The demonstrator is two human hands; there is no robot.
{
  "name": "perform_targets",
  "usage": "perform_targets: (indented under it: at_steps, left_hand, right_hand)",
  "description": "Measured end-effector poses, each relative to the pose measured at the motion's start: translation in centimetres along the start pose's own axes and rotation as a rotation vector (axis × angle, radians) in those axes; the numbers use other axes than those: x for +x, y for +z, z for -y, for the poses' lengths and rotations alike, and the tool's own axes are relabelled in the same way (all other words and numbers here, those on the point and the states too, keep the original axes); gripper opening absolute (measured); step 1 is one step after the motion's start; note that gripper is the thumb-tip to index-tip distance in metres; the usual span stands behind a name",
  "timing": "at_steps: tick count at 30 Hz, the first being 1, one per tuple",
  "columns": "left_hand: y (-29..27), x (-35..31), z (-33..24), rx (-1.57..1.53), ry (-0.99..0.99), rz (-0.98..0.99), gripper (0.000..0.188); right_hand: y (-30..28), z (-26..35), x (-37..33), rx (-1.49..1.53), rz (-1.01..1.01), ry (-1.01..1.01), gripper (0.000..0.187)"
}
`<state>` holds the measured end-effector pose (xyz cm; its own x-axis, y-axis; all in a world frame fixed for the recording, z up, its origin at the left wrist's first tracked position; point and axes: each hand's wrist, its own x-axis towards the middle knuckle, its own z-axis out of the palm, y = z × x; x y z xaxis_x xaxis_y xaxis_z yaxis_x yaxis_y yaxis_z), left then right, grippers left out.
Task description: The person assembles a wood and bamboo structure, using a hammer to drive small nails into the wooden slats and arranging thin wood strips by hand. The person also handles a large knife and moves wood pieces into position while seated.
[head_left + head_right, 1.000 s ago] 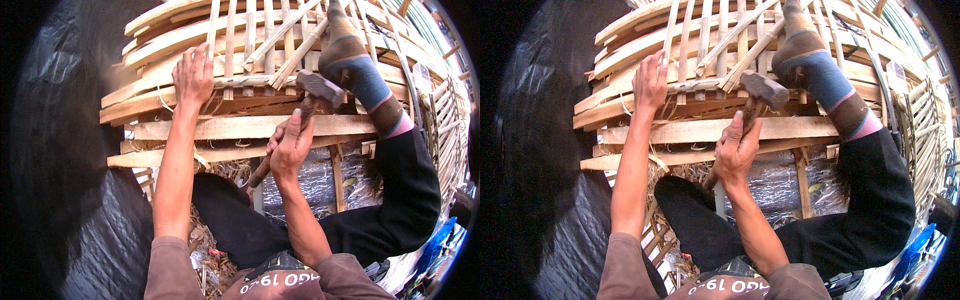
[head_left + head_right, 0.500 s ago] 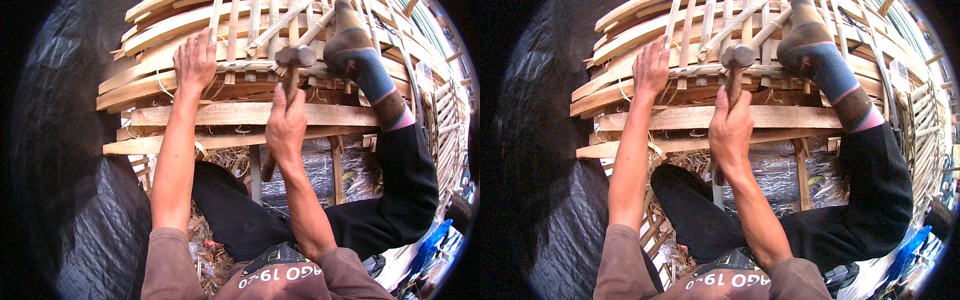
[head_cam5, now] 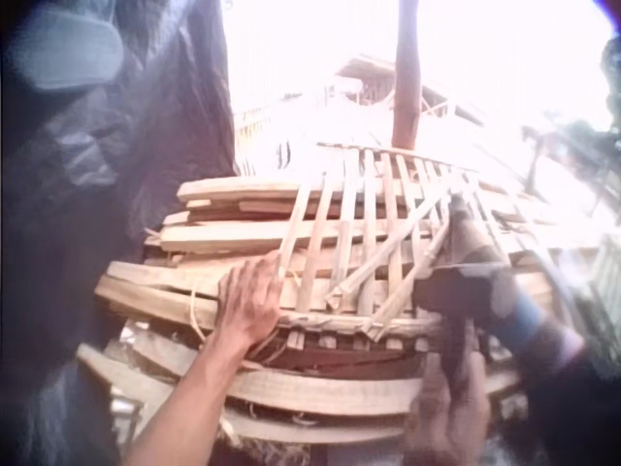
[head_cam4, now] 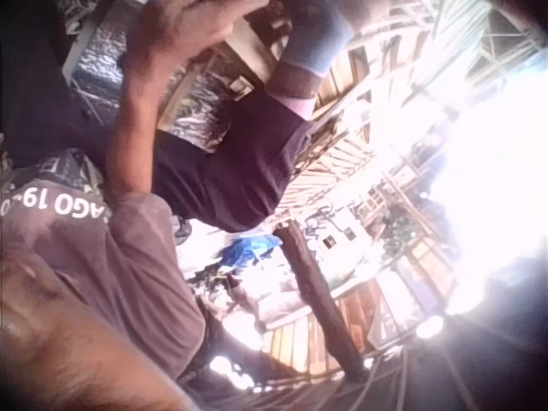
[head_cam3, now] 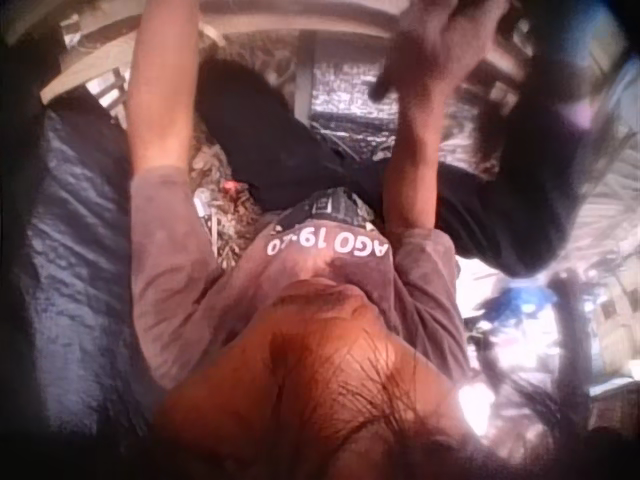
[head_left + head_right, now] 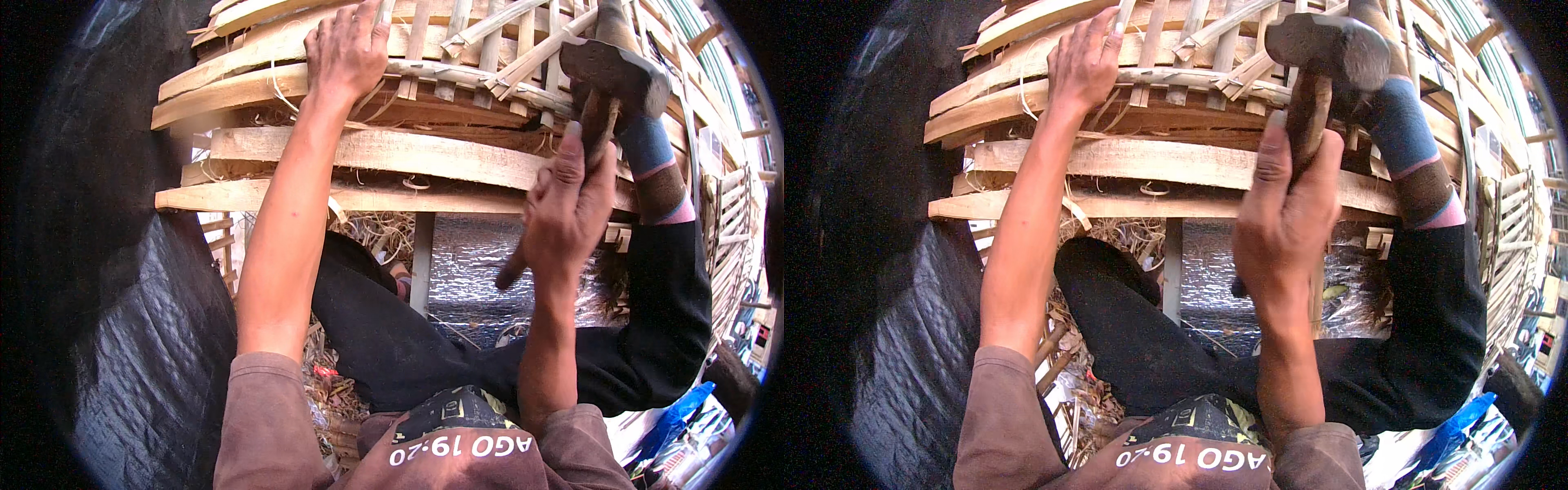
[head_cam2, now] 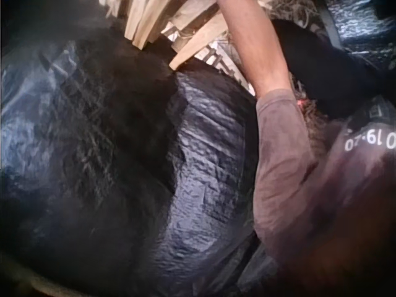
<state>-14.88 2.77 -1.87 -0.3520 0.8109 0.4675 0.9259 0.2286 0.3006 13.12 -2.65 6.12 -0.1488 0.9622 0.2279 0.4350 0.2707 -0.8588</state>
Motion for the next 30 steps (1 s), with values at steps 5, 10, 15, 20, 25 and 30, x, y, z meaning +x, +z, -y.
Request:
perform_targets:
  at_steps: [5,10,15,20,25,30]
  left_hand:
    - [0.7,0.0,1.3,0.018,0.086,-0.122,0.043]
    - [0.1,-0.2,0.2,0.028,0.187,-0.254,0.039]
    - [0.0,0.0,0.6,0.015,-0.034,0.065,0.047]
    - [0.3,-0.8,1.0,0.037,-0.009,-0.007,0.049]
    - [0.5,-0.6,0.3,0.061,0.294,-0.342,0.037]
    - [0.5,-1.2,0.8,0.055,0.237,-0.295,0.04]
  right_hand:
    - [4.1,-2.8,1.4,-0.247,0.2,0.028,0.022]
    - [0.2,0.8,0.5,0.144,0.011,-0.033,0.025]
    - [3.5,-4.2,1.4,-0.325,0.111,-0.1,0.027]
    - [-0.1,0.6,1.2,0.031,0.085,0.066,0.025]
    - [2.2,-4.3,1.8,-0.279,0.054,-0.136,0.023]
    - [-0.5,-0.4,1.1,-0.089,0.044,-0.023,0.03]
